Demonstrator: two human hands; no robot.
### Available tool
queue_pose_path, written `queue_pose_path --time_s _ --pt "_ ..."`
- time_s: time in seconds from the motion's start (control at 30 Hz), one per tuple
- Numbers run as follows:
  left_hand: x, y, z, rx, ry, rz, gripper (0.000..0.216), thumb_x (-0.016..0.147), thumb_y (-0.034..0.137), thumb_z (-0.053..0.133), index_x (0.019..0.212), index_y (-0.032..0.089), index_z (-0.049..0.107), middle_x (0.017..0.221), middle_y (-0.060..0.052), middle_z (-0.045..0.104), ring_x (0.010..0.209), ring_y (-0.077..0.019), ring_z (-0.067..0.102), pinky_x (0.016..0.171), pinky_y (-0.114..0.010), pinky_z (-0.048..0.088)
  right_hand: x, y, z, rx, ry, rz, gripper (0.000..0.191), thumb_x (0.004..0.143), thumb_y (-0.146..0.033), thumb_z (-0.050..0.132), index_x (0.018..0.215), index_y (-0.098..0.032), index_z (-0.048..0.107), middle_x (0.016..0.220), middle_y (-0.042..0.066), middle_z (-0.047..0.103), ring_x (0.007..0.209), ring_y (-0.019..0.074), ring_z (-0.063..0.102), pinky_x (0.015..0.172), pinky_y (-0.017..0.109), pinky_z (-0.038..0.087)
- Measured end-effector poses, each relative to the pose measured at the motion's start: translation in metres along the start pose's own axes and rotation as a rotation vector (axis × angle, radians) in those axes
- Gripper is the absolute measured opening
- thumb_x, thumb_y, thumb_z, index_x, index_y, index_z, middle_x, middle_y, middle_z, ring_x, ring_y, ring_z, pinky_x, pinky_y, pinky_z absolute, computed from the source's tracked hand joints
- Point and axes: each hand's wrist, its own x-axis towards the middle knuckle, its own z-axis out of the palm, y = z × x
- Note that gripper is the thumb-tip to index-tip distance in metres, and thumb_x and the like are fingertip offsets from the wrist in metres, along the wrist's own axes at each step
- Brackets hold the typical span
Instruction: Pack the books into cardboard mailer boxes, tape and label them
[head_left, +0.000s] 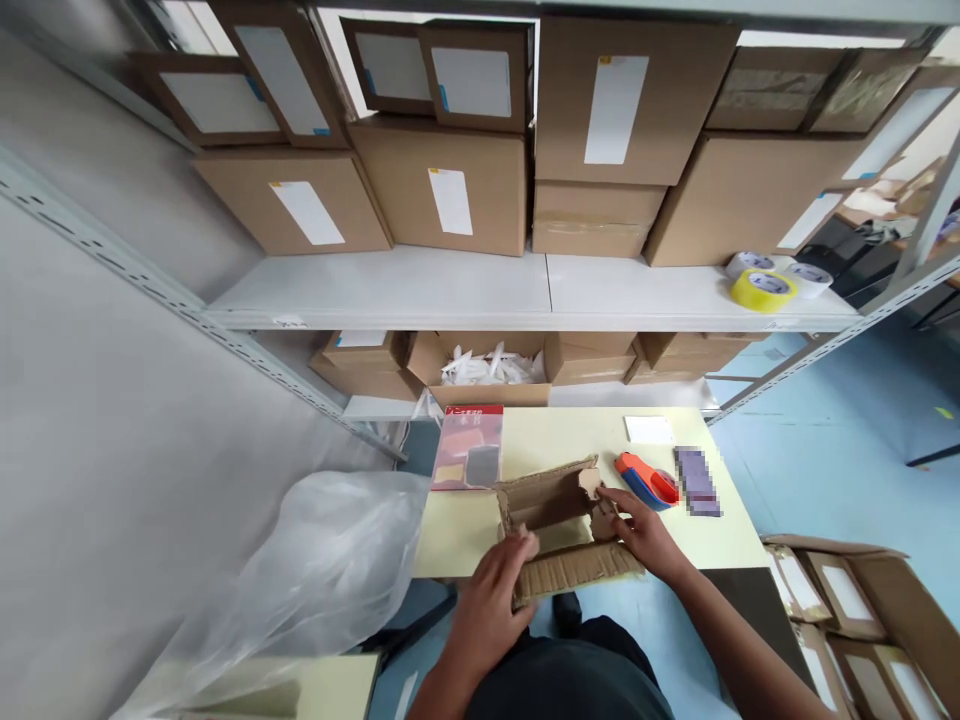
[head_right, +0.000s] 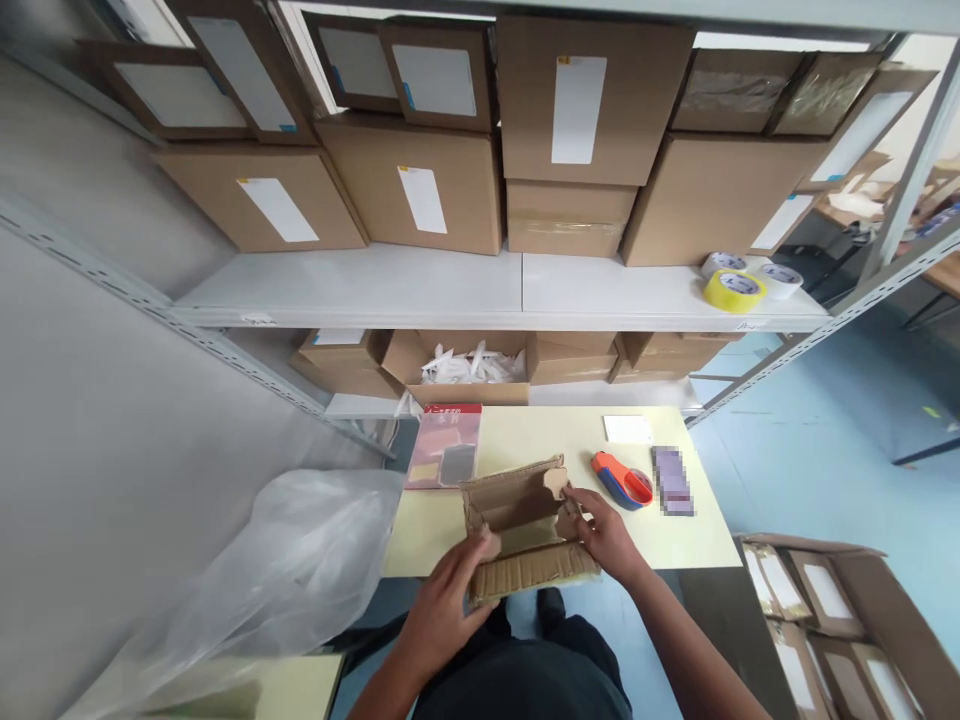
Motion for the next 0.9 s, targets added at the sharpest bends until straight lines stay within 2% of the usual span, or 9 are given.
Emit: queue_pose_path --time_s 0.07,0.17,0.27,0.37,0.43,0.53,0.73,0.8,0.9 --pt "0.011 -0.011 -0.001 -0.075 -0.093 0.067 0.077 0.084 0.025 0.07 0.154 0.032 0.037 0.143 -0.006 0.061 0.133 -0.0273 0.057 0.109 -0.045 0.052 0.003 -0.005 0.002 -0.022 -0.009 0.007 0.044 0.092 -0.03 0.053 0.135 -0.028 0.065 0.138 0.009 0.063 0.121 0.0274 0.063 0.083 0.039 0.062" --pt "0.026 -0.024 -0.009 -0.147 -0.107 0.09 0.062 0.085 0.031 0.071 0.144 0.03 0.049 0.136 -0.006 0.065 0.129 -0.0269 0.06 0.106 -0.044 0.054 0.005 -0.01 0.004 -0.04 -0.014 0.023 0.042 0.093 -0.031 0.053 0.133 -0.027 0.066 0.135 0.01 0.066 0.119 0.0272 0.064 0.084 0.038 0.062" --pt "0.03 -0.033 -0.016 -0.195 0.009 0.048 0.052 0.084 0.032 0.072 0.134 0.027 0.055 0.137 -0.01 0.061 0.128 -0.0269 0.06 0.104 -0.042 0.056 0.004 -0.014 0.007 -0.042 -0.015 0.038 0.043 0.09 -0.028 0.055 0.131 -0.027 0.067 0.133 0.009 0.067 0.118 0.0277 0.065 0.084 0.039 0.062" --pt "0.029 -0.038 -0.017 -0.197 0.16 0.005 0.054 0.081 0.029 0.075 0.13 0.023 0.055 0.152 -0.016 0.045 0.139 -0.0321 0.049 0.106 -0.046 0.053 0.001 -0.017 0.015 -0.034 0.012 0.016 0.045 0.089 -0.025 0.056 0.132 -0.028 0.067 0.135 0.009 0.067 0.122 0.029 0.064 0.088 0.041 0.062" --pt "0.029 -0.042 -0.015 -0.204 0.187 -0.003 0.062 0.078 0.031 0.078 0.133 0.022 0.052 0.159 -0.019 0.034 0.145 -0.0364 0.041 0.108 -0.051 0.05 0.0 -0.019 0.022 -0.033 0.054 0.004 0.045 0.089 -0.025 0.055 0.132 -0.028 0.066 0.136 0.009 0.067 0.125 0.0292 0.062 0.093 0.043 0.06" --pt "0.034 -0.051 -0.014 -0.238 0.134 0.017 0.071 0.077 0.036 0.08 0.139 0.021 0.047 0.162 -0.02 0.031 0.146 -0.0385 0.038 0.109 -0.054 0.048 -0.002 -0.022 0.032 -0.025 0.127 0.015 0.042 0.092 -0.029 0.054 0.132 -0.028 0.067 0.138 0.009 0.065 0.127 0.0291 0.061 0.097 0.045 0.058" --pt "0.05 -0.068 -0.024 -0.194 -0.108 0.106 0.069 0.084 0.047 0.072 0.144 0.022 0.048 0.156 -0.016 0.046 0.141 -0.0345 0.047 0.111 -0.051 0.048 0.0 -0.027 0.037 0.021 0.101 0.079 0.042 0.097 -0.044 0.053 0.134 -0.028 0.066 0.141 0.012 0.061 0.133 0.0308 0.056 0.093 0.043 0.06" --pt "0.053 -0.07 -0.026 -0.187 -0.135 0.113 0.065 0.086 0.05 0.069 0.142 0.022 0.051 0.154 -0.015 0.049 0.139 -0.0331 0.05 0.11 -0.05 0.049 0.003 -0.029 0.033 -0.001 0.083 0.086 0.043 0.098 -0.048 0.051 0.133 -0.028 0.067 0.14 0.012 0.062 0.134 0.0309 0.055 0.101 0.046 0.056" --pt "0.054 -0.069 -0.024 -0.244 -0.105 0.052 0.054 0.091 0.047 0.065 0.138 0.023 0.054 0.148 -0.014 0.056 0.136 -0.0292 0.054 0.108 -0.045 0.051 0.005 -0.032 0.022 -0.021 0.05 0.077 0.048 0.1 -0.054 0.047 0.133 -0.027 0.068 0.141 0.012 0.062 0.137 0.031 0.053 0.116 0.051 0.043"
